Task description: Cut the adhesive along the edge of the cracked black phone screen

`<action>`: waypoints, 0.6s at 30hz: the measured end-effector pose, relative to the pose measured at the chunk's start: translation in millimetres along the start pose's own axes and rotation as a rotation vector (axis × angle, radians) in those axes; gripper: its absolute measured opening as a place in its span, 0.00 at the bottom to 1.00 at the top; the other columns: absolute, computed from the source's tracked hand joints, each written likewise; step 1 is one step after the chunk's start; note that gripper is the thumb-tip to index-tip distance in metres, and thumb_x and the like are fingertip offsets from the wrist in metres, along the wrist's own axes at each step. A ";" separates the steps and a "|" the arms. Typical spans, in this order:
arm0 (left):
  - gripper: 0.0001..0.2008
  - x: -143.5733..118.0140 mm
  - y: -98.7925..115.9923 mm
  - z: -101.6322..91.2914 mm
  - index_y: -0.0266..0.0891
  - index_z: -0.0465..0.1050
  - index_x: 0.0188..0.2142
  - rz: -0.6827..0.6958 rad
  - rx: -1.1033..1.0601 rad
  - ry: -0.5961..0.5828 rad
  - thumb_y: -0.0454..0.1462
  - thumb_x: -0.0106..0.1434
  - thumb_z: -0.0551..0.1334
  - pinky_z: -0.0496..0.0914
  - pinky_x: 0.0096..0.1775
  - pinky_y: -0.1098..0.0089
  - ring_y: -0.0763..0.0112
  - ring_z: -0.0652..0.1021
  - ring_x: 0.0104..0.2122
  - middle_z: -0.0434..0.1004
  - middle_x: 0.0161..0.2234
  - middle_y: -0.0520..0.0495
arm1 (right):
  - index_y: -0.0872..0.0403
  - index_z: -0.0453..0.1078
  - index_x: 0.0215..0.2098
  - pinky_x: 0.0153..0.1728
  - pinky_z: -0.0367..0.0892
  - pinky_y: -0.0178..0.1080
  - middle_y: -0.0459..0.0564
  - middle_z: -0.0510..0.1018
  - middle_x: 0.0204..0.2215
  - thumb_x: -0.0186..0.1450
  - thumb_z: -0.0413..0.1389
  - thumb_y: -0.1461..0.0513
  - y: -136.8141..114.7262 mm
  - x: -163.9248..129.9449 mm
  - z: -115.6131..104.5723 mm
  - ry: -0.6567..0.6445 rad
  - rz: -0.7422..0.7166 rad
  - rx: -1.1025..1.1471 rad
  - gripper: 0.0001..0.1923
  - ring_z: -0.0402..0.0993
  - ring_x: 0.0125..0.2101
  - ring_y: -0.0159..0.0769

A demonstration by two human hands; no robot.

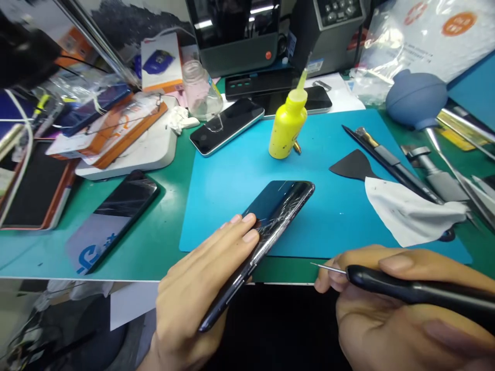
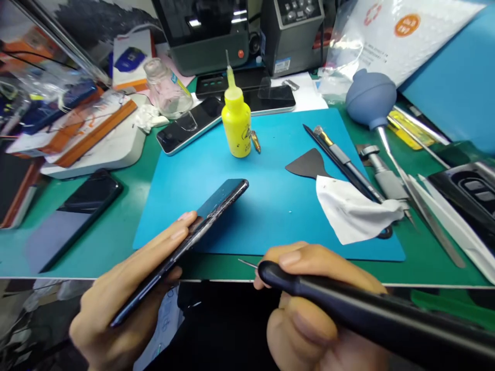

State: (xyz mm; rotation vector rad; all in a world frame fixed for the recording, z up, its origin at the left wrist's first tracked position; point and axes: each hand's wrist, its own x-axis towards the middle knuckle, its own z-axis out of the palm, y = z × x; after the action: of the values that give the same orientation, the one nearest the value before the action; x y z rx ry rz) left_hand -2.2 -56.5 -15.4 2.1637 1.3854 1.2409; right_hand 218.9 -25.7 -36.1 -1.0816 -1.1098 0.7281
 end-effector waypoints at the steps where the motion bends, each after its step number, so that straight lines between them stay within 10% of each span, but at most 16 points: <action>1: 0.33 1.0 1.2 0.7 0.44 0.71 0.75 -0.041 -0.048 0.019 0.22 0.75 0.63 0.72 0.74 0.67 0.65 0.79 0.71 0.74 0.74 0.56 | 0.62 0.71 0.39 0.23 0.74 0.37 0.52 0.70 0.32 0.80 0.66 0.38 -1.7 0.0 5.5 0.025 0.002 -0.014 0.34 0.71 0.25 0.36; 18: 0.25 20.4 7.6 -6.3 0.66 0.78 0.67 -0.373 -0.171 0.119 0.33 0.79 0.67 0.76 0.61 0.84 0.77 0.87 0.60 0.84 0.65 0.66 | 0.64 0.72 0.52 0.26 0.72 0.31 0.55 0.71 0.36 0.83 0.62 0.48 -6.8 1.4 12.6 -0.076 -0.136 -0.021 0.24 0.73 0.30 0.35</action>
State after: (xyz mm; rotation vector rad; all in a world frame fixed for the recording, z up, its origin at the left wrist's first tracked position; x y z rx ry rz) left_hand 0.8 -44.2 3.5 1.6479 1.5764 1.3009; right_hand 207.0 -22.8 -28.4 -0.9924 -1.2465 0.6550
